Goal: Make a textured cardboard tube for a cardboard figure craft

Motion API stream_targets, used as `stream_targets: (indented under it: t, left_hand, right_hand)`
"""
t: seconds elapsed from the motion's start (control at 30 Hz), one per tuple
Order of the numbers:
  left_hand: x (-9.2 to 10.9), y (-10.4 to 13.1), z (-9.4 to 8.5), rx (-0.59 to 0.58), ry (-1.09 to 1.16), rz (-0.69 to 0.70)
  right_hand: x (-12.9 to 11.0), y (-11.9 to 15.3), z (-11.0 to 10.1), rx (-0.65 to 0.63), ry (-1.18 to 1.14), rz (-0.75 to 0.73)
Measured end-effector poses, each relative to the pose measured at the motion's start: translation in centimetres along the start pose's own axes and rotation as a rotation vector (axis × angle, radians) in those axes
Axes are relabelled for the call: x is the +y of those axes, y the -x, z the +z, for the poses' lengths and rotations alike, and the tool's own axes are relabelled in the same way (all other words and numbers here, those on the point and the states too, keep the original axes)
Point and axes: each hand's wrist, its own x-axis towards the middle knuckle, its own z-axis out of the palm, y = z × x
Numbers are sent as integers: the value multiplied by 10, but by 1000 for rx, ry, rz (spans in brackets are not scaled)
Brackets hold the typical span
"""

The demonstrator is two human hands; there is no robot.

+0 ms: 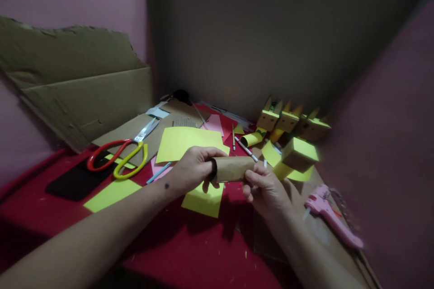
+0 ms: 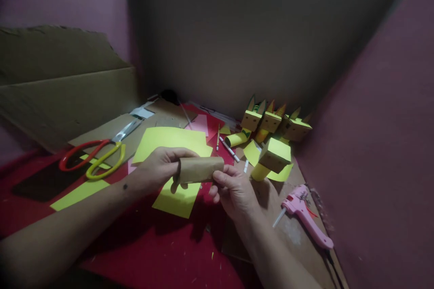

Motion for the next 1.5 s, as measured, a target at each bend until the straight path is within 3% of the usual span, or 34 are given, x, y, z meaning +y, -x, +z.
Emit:
stream_targets:
  t: [0.07, 0.27, 0.33, 0.5, 0.63, 0.8, 0.87, 0.97, 1.17, 1.37, 1.5]
  left_hand:
    - [-2, -1, 0, -8, 39, -6]
    - [-10, -4, 0, 136, 44, 152]
    - [-10, -4, -2, 98, 5, 154]
    - [-9, -2, -5, -139, -22, 149]
    - [-11, -2, -2, -120, 125, 88]
    - [-15, -5, -3, -212, 231, -124]
    - [-14, -6, -5, -261, 260, -144]
    - [-13, -6, -7, -240, 277, -73]
    - [-5, 0, -8, 2, 216, 180]
    - [5, 21, -1, 23, -62, 361]
    - [2, 26, 7, 68, -393, 647]
  right_hand:
    - [0, 2, 3, 9, 15, -3]
    - [-3, 7, 6, 3, 101, -73]
    - [-4, 9, 6, -36, 158, -129]
    - [-2, 18, 1, -109, 296, -224]
    - [0, 27, 2, -138, 372, -317]
    - [-3, 20, 5, -61, 149, -168]
    - [-6, 14, 3, -6, 35, -88]
    - [-8, 8, 0, 58, -84, -20]
    - [-4, 7, -5, 131, -249, 71]
    - [1, 5, -10, 226, -345, 162]
    - [4, 4, -8, 234, -365, 162]
